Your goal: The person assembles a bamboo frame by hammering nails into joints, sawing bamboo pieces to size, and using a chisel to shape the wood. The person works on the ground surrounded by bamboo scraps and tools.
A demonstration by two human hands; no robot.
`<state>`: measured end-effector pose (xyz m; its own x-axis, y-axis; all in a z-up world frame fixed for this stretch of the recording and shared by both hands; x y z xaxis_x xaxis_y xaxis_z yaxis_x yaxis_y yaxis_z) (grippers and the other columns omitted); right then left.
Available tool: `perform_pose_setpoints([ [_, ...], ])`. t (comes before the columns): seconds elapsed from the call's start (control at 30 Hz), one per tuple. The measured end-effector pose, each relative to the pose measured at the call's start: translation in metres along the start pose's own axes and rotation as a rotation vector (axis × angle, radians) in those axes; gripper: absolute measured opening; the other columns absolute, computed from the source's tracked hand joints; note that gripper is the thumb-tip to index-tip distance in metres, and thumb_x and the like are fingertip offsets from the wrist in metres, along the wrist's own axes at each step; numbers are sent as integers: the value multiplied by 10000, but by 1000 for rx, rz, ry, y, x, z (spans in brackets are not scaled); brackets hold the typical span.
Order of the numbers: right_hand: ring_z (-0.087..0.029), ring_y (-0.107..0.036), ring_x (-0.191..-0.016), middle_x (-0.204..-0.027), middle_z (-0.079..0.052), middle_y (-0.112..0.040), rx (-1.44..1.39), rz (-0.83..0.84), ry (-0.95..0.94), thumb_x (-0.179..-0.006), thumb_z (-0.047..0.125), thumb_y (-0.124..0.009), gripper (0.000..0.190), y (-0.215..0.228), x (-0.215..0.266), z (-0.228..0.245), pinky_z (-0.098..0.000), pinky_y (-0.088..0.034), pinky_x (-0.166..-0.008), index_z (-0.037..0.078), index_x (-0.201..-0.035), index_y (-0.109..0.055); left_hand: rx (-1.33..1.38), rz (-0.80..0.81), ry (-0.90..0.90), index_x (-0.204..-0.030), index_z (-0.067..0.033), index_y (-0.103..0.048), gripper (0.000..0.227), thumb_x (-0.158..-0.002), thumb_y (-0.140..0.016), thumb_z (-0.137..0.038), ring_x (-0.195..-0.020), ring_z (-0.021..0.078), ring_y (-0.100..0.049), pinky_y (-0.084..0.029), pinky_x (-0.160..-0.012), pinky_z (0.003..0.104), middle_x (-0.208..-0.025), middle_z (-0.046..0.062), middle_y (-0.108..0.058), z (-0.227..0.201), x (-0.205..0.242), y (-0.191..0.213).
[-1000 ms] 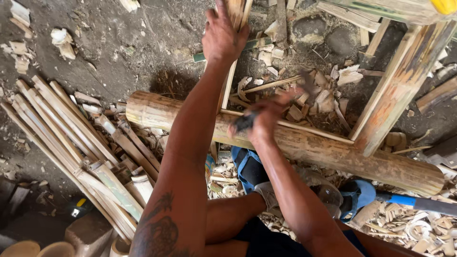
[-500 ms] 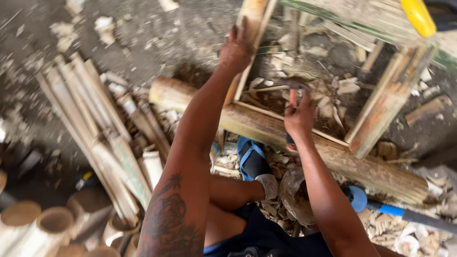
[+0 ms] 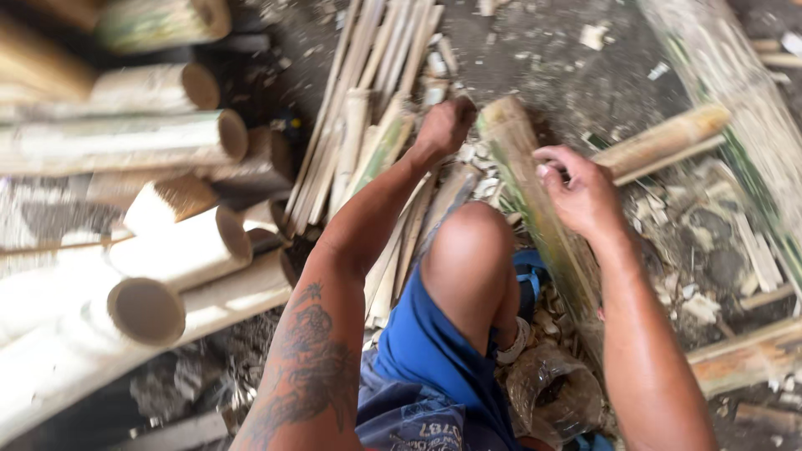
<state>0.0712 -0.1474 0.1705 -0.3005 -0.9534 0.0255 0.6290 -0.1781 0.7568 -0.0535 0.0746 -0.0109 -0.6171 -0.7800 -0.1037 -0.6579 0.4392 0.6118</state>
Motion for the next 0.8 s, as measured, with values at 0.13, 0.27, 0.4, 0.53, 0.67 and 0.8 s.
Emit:
perform_pose_setpoints([
  [0.13,-222,-690,-736,-955,-130,-744,53,134,186,-1022,146,-658,283,-16,-13,91,-369,-550,-701,143,-1303,-691,-82,-282,231,-1013,-64,-743,208,-965,-610,-216,-959,424,-708,-550,-875,518,-1012,232,-740,99,74,79],
  [0.27,-262,-712,-757,-1086,-134,-741,116,312,170,-985,194,-642,341,-61,-16,160,-396,-567,-723,167,-1323,-669,-172,-356,489,-1229,-62,-656,301,-966,-550,-161,-1118,442,-648,-515,-984,510,-1231,238,-676,171,141,116],
  [0.4,-298,-725,-932,-1182,-151,-729,140,477,322,-993,264,-633,342,-105,2,209,-436,-572,-841,136,-1310,-651,-380,-304,629,-1334,-80,-582,347,-1019,-491,-194,-1194,389,-629,-506,-1024,498,-1304,206,-648,222,183,140],
  [0.53,-347,-716,-1013,-1140,-163,-736,185,535,406,-973,275,-640,351,-119,19,231,-456,-572,-870,106,-1280,-651,-472,-181,809,-1439,-99,-507,396,-1072,-432,-227,-1271,337,-611,-498,-1065,486,-1376,173,-619,267,210,147],
  [0.67,-371,-703,-1027,-1157,-158,-720,208,508,391,-970,277,-627,363,-109,30,246,-459,-562,-877,115,-1294,-640,-578,-96,851,-1532,-105,-461,442,-1112,-415,-236,-1318,293,-607,-517,-1073,447,-1427,147,-607,282,215,133],
  [0.8,-366,-697,-1038,-1196,-115,-720,266,488,295,-961,301,-610,359,-102,35,243,-477,-560,-861,161,-1289,-647,-737,4,800,-1497,-95,-422,556,-1000,-491,-335,-1381,334,-464,-525,-945,448,-1446,132,-532,292,202,137],
])
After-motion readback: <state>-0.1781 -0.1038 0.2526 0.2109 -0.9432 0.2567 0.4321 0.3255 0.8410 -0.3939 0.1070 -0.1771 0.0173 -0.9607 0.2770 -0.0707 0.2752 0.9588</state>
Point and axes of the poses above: each hand's wrist, its own x-axis away from the middle knuckle, its own y-axis out of the back of the hand, z = x × y, the point moved 7 cm from there along -x, towards the middle knuckle
